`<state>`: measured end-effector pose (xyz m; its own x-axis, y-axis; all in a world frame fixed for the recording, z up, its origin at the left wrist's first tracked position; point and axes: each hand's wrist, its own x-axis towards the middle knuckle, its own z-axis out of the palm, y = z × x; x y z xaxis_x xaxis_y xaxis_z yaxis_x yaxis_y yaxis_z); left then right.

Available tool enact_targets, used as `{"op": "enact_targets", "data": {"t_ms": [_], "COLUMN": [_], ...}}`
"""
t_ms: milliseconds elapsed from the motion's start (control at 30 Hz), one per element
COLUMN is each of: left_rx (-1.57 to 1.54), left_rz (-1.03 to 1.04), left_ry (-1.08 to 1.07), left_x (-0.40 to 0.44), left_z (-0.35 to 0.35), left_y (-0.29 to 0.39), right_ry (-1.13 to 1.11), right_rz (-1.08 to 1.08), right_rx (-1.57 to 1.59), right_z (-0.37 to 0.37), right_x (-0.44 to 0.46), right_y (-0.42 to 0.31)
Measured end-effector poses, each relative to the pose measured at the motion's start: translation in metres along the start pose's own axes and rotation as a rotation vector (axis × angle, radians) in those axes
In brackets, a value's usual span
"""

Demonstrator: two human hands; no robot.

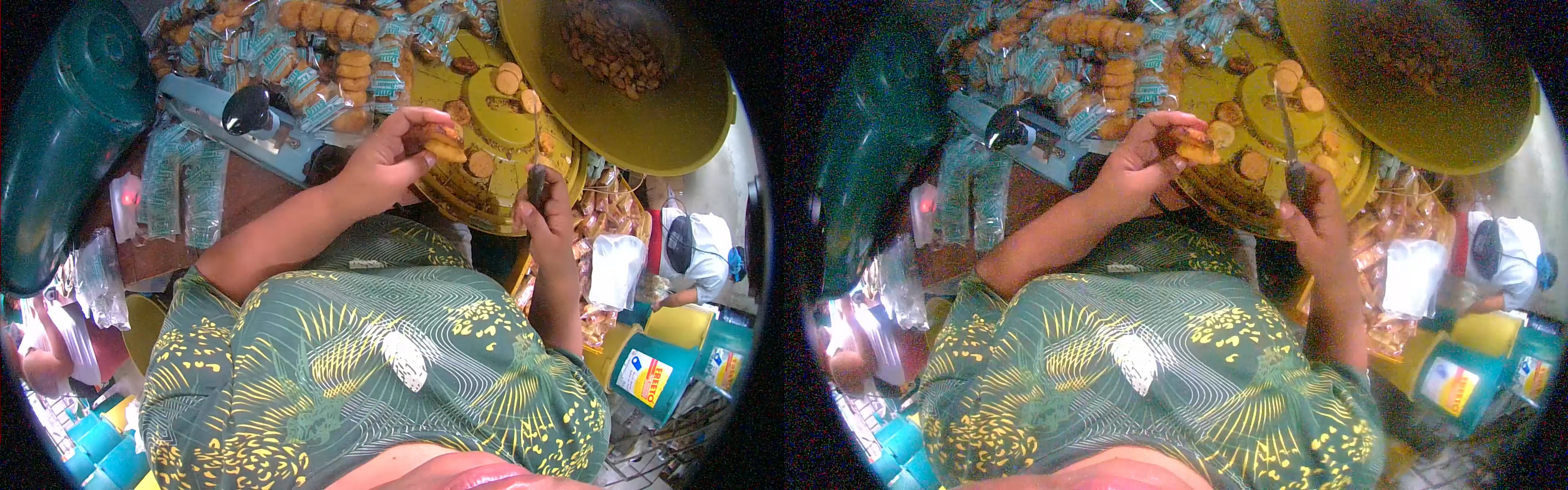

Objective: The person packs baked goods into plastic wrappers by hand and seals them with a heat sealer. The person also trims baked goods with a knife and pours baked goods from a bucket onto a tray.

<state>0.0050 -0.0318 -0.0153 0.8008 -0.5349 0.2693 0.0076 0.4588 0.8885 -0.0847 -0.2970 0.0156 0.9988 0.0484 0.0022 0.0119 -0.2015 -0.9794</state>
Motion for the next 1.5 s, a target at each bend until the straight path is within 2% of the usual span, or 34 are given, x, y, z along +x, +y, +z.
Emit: {"op": "enact_targets", "data": {"t_ms": [33, 133, 200, 267, 333, 533, 633, 733, 833, 1033, 1333, 1500], "left_rx": [-0.045, -0.399, -0.519, -0.633, -0.739, -0.783, -0.791, -0.729, -0.759, -0.634, -0.624, -0.622], "left_rz": [-0.04, -0.249, -0.288, -0.336, -0.388, -0.411, -0.447, -0.447, -0.506, -0.547, -0.568, -0.616], "left_ry": [0.01, 0.09, 0.091, 0.081, 0.061, 0.061, 0.131, 0.156, 0.072, 0.158, 0.151, 0.151], "left_x": [0.001, 0.002, 0.003, 0.002, 0.001, 0.001, 0.004, 0.005, 0.004, 0.004, 0.004, 0.002], "left_z": [-0.001, -0.005, -0.009, -0.013, -0.017, -0.022, -0.022, -0.018, -0.019, -0.009, -0.008, -0.005], "left_y": [0.0, 0.008, 0.005, 0.003, 0.002, -0.01, -0.006, -0.009, -0.009, -0.005, -0.007, 0.002], "right_ry": [-0.036, -0.06, -0.053, -0.072, -0.117, -0.215, -0.255, -0.218, -0.167, -0.154, -0.14, -0.025], "right_rz": [0.005, 0.028, -0.092, -0.139, -0.117, -0.132, -0.125, -0.142, -0.172, -0.202, -0.218, -0.179], "right_rx": [0.026, -0.225, -0.438, -0.512, -0.448, -0.538, -0.614, -0.631, -0.676, -0.706, -0.725, -0.731], "right_z": [-0.002, -0.002, 0.005, 0.014, 0.02, 0.023, 0.024, 0.03, 0.034, 0.039, 0.037, 0.027], "right_x": [0.001, 0.004, 0.005, 0.005, 0.005, 0.006, 0.007, 0.007, 0.007, 0.01, 0.01, 0.014], "right_y": [0.001, 0.002, -0.012, -0.025, -0.031, -0.037, -0.036, -0.036, -0.034, -0.035, -0.03, -0.028]}}
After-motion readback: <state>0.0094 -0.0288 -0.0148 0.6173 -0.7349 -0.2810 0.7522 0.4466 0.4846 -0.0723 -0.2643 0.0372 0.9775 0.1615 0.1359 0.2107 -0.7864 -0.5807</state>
